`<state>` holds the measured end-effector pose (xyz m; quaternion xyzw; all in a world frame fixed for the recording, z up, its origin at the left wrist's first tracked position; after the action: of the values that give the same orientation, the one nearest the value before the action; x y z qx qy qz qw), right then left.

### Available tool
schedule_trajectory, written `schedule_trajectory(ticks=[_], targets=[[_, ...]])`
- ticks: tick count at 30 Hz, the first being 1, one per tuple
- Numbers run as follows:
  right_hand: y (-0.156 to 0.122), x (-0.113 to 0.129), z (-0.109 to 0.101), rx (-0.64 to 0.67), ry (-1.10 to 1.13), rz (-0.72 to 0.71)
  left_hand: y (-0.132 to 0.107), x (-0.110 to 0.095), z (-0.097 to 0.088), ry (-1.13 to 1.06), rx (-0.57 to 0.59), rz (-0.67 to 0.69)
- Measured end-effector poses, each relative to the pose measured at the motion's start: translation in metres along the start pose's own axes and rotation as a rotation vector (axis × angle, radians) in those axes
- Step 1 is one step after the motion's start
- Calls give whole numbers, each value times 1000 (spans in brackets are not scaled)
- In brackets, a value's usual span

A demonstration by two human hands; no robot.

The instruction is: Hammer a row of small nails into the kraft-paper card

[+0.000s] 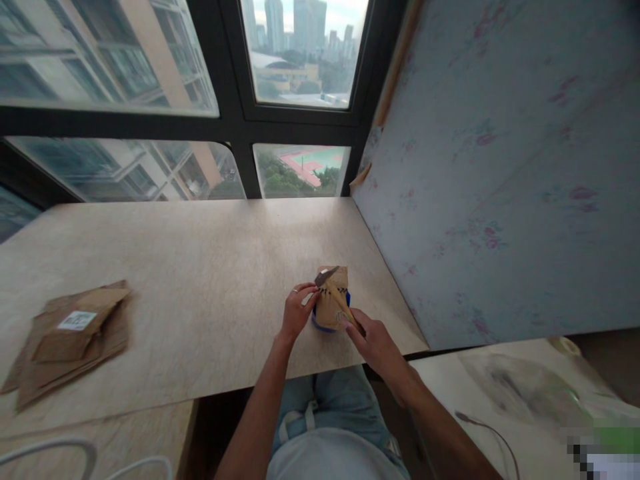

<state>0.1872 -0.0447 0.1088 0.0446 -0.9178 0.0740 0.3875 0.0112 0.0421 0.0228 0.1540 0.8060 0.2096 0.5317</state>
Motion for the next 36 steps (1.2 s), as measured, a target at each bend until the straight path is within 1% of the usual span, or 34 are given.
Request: schedule_trajectory(ticks=[4, 10, 17, 22, 26, 32, 36], targets=[[0, -2, 2, 27, -27, -5, -1, 1, 1, -14, -1, -18], [0, -6, 0, -16, 63, -28, -4, 2, 2, -50, -9, -49], [-2, -8, 4, 10, 59, -10, -3, -1, 1, -35, -13, -68], [-5, -8, -2, -32, 116, -3, -2, -6, -1, -78, -1, -59], [-8, -12, -8, -65, 110, 49, -2, -6, -2, -79, 20, -65], [-16, -26, -5, -60, 178, 147, -2, -8, -9, -42, 27, -38], [-19, -35, -4, -67, 205, 165, 9, -19, -8, 3, 96, 50]])
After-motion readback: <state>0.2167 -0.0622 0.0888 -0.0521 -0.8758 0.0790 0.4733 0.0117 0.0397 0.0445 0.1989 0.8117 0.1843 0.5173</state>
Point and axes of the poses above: each hand's wrist, its own y-axis towards the middle knuckle, its own z-axis out of the palm, x = y × z, the point moved 5 cm from there along y, towards the middle knuckle
